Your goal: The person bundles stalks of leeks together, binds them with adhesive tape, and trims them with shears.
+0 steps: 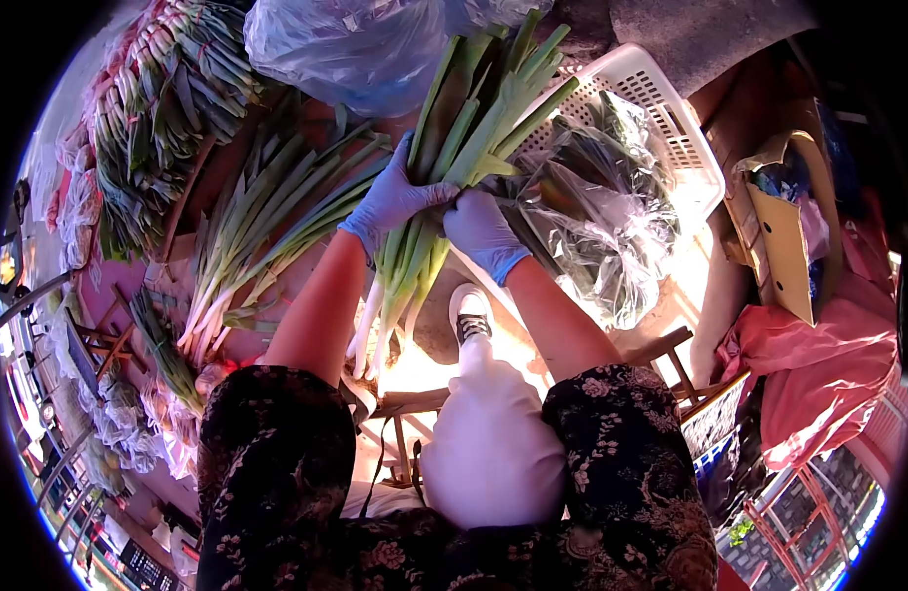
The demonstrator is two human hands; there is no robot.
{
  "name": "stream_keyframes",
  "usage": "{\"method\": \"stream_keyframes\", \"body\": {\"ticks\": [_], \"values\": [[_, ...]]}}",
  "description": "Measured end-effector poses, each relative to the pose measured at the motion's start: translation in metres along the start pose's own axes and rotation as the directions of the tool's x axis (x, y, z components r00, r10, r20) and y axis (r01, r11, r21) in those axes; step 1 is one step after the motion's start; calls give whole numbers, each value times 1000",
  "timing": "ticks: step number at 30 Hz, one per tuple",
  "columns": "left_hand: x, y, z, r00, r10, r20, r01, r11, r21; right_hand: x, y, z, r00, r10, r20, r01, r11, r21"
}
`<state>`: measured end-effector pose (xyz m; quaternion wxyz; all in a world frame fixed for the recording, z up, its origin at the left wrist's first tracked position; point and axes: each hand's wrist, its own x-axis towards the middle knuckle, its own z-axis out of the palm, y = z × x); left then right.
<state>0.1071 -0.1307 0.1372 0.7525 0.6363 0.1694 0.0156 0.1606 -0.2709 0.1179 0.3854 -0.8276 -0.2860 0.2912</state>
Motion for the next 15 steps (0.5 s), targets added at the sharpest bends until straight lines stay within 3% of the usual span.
{"method": "stream_keyframes", "body": {"ticks": [1, 2, 4, 5, 8, 10, 11, 14, 15], "values": [[4, 3, 0, 986, -160, -44, 157, 985, -66, -10, -16, -9, 998, 61, -10, -61, 996, -62], [10, -1, -1, 988, -142, -66, 140, 990, -25, -17, -22, -12, 997, 4, -72, -9, 998, -69], [15, 21, 5, 930, -359, -73, 359, 853, 378, -25, -27, -14, 976, -116, -186, 100, 990, -96], [16, 12, 5, 942, -334, -16, 328, 913, 242, -26, -21, -13, 957, -188, -221, 158, 976, -149], [10, -19, -9, 966, -224, 131, 243, 957, -161, -23, -5, -6, 977, -88, -196, 106, 991, 85], [-8, -19, -23, 966, -136, 219, 212, 902, -377, -22, -19, -13, 984, 157, -80, -111, 906, 409], [-18, -14, -32, 928, -104, 357, 290, 804, -520, -22, -24, -17, 966, 259, 5, -220, 808, 546], [-19, -3, -20, 940, -63, 334, 93, 993, -72, -14, -16, -31, 869, 337, 363, -495, 563, 661], [-19, 5, -10, 955, -79, 287, 53, 994, 98, -15, -17, -30, 901, 341, 269, -433, 658, 616]]}}
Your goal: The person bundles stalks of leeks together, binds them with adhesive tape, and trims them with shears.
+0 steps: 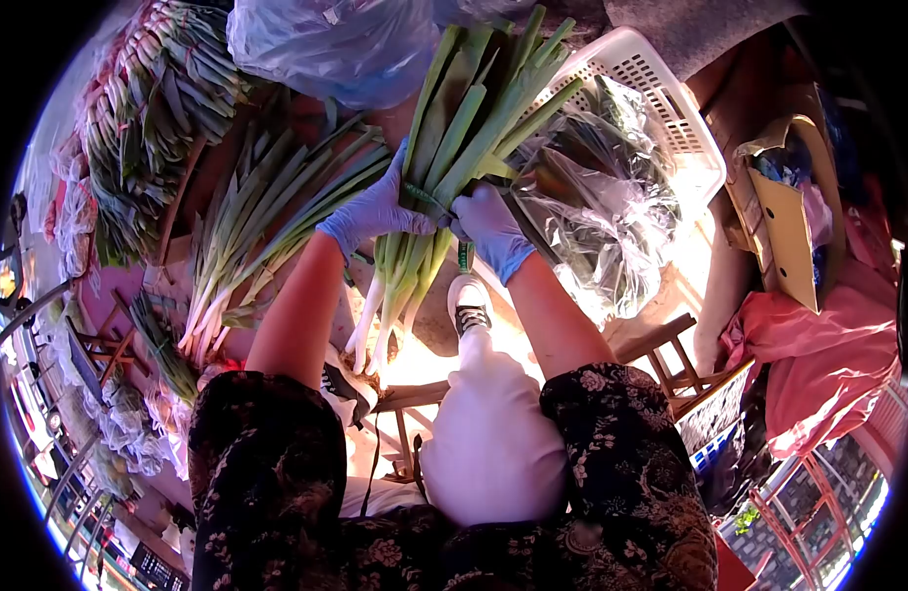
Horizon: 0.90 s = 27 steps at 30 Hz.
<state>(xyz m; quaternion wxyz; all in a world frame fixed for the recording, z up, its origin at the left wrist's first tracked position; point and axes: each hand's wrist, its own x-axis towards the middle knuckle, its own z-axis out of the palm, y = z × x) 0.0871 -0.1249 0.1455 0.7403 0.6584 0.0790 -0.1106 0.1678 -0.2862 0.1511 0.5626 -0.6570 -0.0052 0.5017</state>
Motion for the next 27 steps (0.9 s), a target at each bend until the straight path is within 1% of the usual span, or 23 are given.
{"method": "stream_keyframes", "body": {"ticks": [3, 4, 7, 8, 9, 11, 14, 15, 16, 17, 18, 20, 21, 23, 24, 27], "values": [[19, 10, 11, 975, -30, -220, 42, 998, 49, -1, 5, 13, 960, -226, -162, 169, 937, -306], [24, 0, 11, 952, -10, -307, 34, 997, 73, 8, 15, 13, 910, -370, -187, 251, 850, -463], [28, -13, 12, 922, -27, -386, 51, 997, 53, -5, 12, 23, 913, -330, -241, 248, 916, -315], [27, -16, 13, 890, 34, -454, 34, 989, 142, -18, 6, 28, 881, -361, -305, 301, 927, -225], [27, -16, 14, 873, 25, -487, 56, 987, 151, -20, 9, 29, 880, -347, -325, 343, 937, -74], [27, -17, 16, 834, 4, -551, 103, 981, 164, -22, 19, 26, 881, -311, -356, 405, 885, 229], [25, -4, 27, 822, -2, -569, 128, 975, 181, -22, 31, 22, 813, -501, -298, 524, 852, -1], [27, -6, 29, 834, -83, -546, 156, 984, 89, -21, 33, 22, 781, -565, -264, 566, 820, -80], [29, -8, 29, 841, -160, -516, 185, 983, -2, -17, 36, 18, 666, -722, -188, 651, 685, -327], [32, -9, 29, 846, -233, -480, 216, 972, -91, -10, 37, 11, 541, -838, -65, 688, 486, -539], [33, -7, 27, 865, -290, -410, 239, 956, -172, -9, 33, 9, 419, -903, 92, 673, 241, -700], [35, -2, 20, 888, -382, -254, 293, 899, -327, -13, 31, 10, 505, -841, 193, 541, 135, -830], [34, 3, 20, 909, -378, -177, 292, 879, -376, -16, 29, 10, 553, -800, 231, 469, 70, -881], [29, 14, 19, 935, -353, -20, 303, 830, -469, -16, 34, 16, 569, -784, 249, 355, -39, -934], [27, 16, 18, 927, -373, -37, 317, 833, -453, -14, 34, 20, 575, -777, 256, 296, -94, -951], [33, 11, 13, 901, -432, -47, 408, 878, -251, -14, 36, 29, 564, -792, 233, 273, -88, -958]]}}
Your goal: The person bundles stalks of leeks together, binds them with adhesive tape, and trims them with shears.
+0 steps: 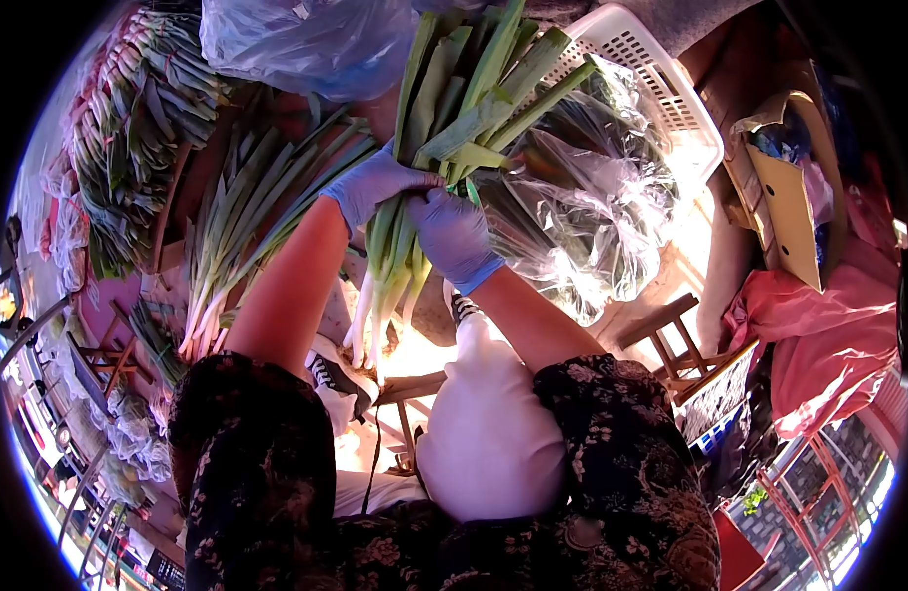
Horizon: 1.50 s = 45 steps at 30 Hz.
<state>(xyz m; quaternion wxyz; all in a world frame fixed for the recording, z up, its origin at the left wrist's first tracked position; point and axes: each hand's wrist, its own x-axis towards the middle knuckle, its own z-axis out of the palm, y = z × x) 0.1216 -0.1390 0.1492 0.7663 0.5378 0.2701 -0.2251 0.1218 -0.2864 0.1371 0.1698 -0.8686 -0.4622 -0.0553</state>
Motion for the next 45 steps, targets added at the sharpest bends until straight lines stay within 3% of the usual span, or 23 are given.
{"method": "stream_keyframes", "body": {"ticks": [7, 10, 12, 16, 19, 21, 24, 25, 28, 30, 34, 35, 38, 41, 45], "values": [[7, 5, -13, 997, 26, 79, -50, 946, 320, -2, -6, 1, 999, 6, -52, -6, 1000, -4], [-1, 8, -4, 989, 135, 52, -144, 944, 296, -3, -8, -2, 999, 4, -54, -4, 1000, -16], [0, 8, -2, 994, 113, 14, -112, 947, 300, -3, -10, -5, 998, 5, -64, -3, 1000, 31], [3, 6, -2, 998, 46, 49, -55, 979, 198, -1, -29, -10, 997, 46, 65, -41, 997, -71], [-1, 18, -3, 993, -96, 71, 64, 931, 360, 3, -44, -7, 988, 99, 116, -91, 993, -71], [1, 20, -3, 992, -112, 53, 78, 898, 433, 4, -50, -4, 972, 145, 184, -137, 989, -53], [1, 15, -5, 998, -54, 42, 32, 914, 403, 17, -37, -35, 852, 22, 522, -119, 981, 154], [1, 12, -6, 999, -23, 40, 6, 929, 370, 11, -34, -35, 889, 37, 456, -97, 989, 111], [7, 1, -12, 981, 190, 36, -179, 823, 539, -7, -21, -30, 967, 19, 255, -24, 1000, 14], [10, 0, -15, 991, 131, 30, -124, 813, 569, -13, -10, -32, 990, -51, 134, 50, 999, 8], [11, -1, -17, 999, 48, 11, -47, 878, 477, -10, -4, -45, 987, 2, 159, -6, 1000, 27], [12, -4, -17, 997, 82, 0, -72, 874, 481, -9, -3, -44, 999, -9, 33, 8, 1000, 27], [20, -14, -19, 982, 188, -33, -148, 860, 488, -9, 2, -40, 996, 82, 40, -82, 997, -9], [31, -26, -23, 985, 164, -51, -124, 885, 450, -10, 17, -16, 968, 167, 185, -175, 984, 27], [33, -30, -25, 969, 209, -129, -95, 803, 588, -15, 13, -25, 969, 239, 67, -246, 956, 157]]}}
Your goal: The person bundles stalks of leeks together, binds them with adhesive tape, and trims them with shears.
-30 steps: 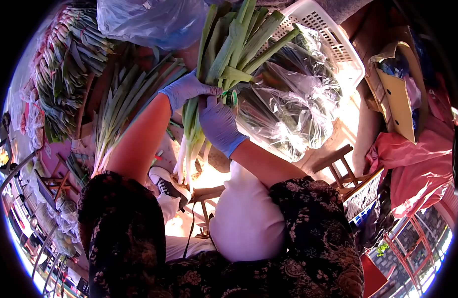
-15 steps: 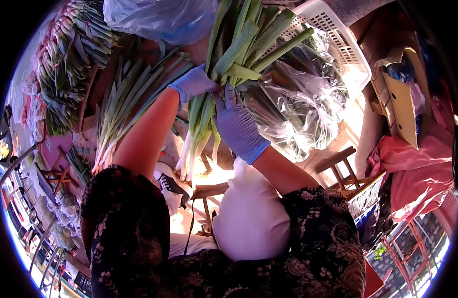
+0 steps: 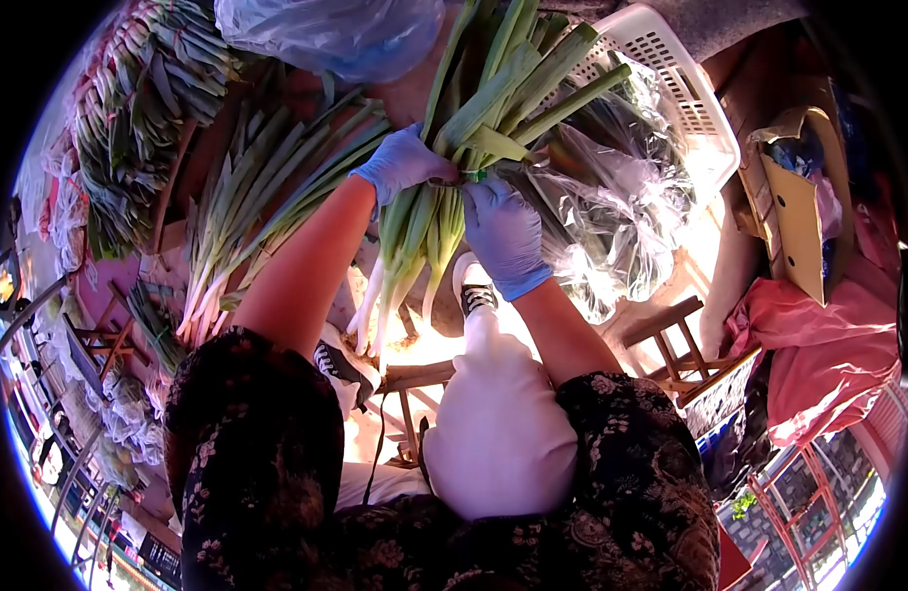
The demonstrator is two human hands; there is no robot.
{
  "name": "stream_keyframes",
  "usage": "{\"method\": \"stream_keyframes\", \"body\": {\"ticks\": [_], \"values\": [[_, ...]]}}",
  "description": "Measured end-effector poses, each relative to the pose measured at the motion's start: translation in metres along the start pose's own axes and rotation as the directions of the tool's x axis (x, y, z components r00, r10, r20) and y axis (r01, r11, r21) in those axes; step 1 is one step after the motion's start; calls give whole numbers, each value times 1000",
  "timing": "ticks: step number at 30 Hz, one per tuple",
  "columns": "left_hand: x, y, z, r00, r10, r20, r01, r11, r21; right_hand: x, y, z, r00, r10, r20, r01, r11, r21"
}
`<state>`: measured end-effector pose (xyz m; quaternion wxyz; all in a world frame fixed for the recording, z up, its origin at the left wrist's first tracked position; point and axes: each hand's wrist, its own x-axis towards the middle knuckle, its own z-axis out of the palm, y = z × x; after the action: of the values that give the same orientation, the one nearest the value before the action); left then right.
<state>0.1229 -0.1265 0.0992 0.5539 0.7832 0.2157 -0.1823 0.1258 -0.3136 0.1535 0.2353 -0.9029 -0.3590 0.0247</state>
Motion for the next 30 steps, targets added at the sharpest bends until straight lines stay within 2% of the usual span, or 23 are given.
{"method": "stream_keyframes", "body": {"ticks": [2, 5, 6, 7, 8, 9, 12, 15, 18, 19, 20, 21, 22, 24, 25, 26, 29, 30], "values": [[8, -12, 1, 997, 26, -69, -20, 997, 80, -2, -5, -9, 996, -26, -91, 37, 992, 122], [-4, 5, -6, 999, -37, 9, 38, 999, -37, -3, 9, -12, 956, 88, -280, 49, 894, 446], [-9, 12, -6, 999, -49, 20, 50, 998, -38, -7, 11, -19, 920, 376, 114, -359, 690, 629], [-13, 19, -8, 998, -57, 28, 58, 998, -35, -8, 18, -16, 809, 446, 384, -515, 221, 828], [-14, 24, -10, 997, -63, 35, 64, 997, -30, -6, 25, -20, 714, 413, 566, -578, -110, 809], [-15, 25, -10, 997, -51, 52, 53, 998, -44, -6, 32, -24, 616, 314, 723, -588, -427, 687], [-16, 23, -13, 995, -16, 98, 24, 997, -80, -7, 39, -18, 576, 183, 797, -544, -642, 541], [-18, 26, -15, 995, -14, 104, 22, 997, -77, -6, 39, -19, 567, 134, 813, -537, -688, 488], [-26, 32, -15, 995, 10, 97, 6, 986, -165, -13, 47, -9, 595, 279, 754, -564, -524, 639], [-28, 32, -16, 997, -4, 72, 16, 986, -168, -16, 48, -3, 698, 385, 604, -588, -173, 790], [-31, 33, -16, 999, -18, 48, 26, 985, -171, -19, 49, 3, 804, 416, 424, -538, 206, 818], [-33, 32, -15, 999, -31, 24, 35, 984, -175, -23, 49, 9, 898, 368, 240, -420, 557, 716], [-35, 31, -16, 999, -29, 25, 34, 974, -224, -25, 47, 17, 953, 294, 70, -269, 718, 642], [-47, 30, -22, 999, -27, 20, 32, 947, -320, -30, 41, 19, 983, 180, 26, -173, 885, 433], [-57, 31, -25, 1000, -16, -9, 13, 954, -298, -29, 34, 17, 994, 112, 12, -110, 942, 318], [-69, 33, -29, 999, 0, -43, -11, 962, -272, -29, 29, 24, 994, 106, 25, -107, 909, 402], [-114, 40, -45, 988, 50, -147, -86, 964, -253, -14, 11, 14, 988, -120, 100, 69, 907, 416], [-132, 40, -51, 982, 57, -182, -102, 964, -244, -5, -5, -4, 965, -162, 207, 76, 926, 370]]}}
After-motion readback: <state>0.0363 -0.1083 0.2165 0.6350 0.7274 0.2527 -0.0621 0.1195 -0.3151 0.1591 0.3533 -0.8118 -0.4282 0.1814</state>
